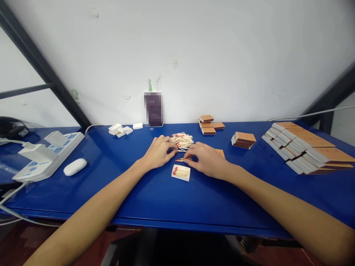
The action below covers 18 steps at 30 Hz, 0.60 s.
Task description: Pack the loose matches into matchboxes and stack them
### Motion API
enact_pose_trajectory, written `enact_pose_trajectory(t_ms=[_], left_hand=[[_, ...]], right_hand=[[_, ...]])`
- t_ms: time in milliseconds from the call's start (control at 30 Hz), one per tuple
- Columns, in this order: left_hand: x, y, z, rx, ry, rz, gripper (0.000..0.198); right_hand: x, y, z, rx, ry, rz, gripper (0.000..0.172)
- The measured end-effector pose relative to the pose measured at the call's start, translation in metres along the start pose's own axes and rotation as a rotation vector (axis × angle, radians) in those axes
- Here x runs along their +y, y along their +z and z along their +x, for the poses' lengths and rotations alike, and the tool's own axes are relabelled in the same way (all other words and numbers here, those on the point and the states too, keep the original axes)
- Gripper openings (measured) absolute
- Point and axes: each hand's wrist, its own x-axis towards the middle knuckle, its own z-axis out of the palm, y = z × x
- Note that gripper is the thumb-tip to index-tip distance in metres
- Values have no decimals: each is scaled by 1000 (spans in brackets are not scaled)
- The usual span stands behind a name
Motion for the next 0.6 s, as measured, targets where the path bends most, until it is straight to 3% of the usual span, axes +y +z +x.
enact_pose_trajectory(t_ms=[367,500,600], left_hand=[[6,-8,-9,-55,41,-35,21],[10,-9,-9,-90,49,-51,22],[11,-10,-9,-99,58,-57,22]], right_hand=[[-2,-7,-2,-27,-2,107,14],[0,-8,0,30,50,44,18],[2,-6,2,1,58,-14,22]])
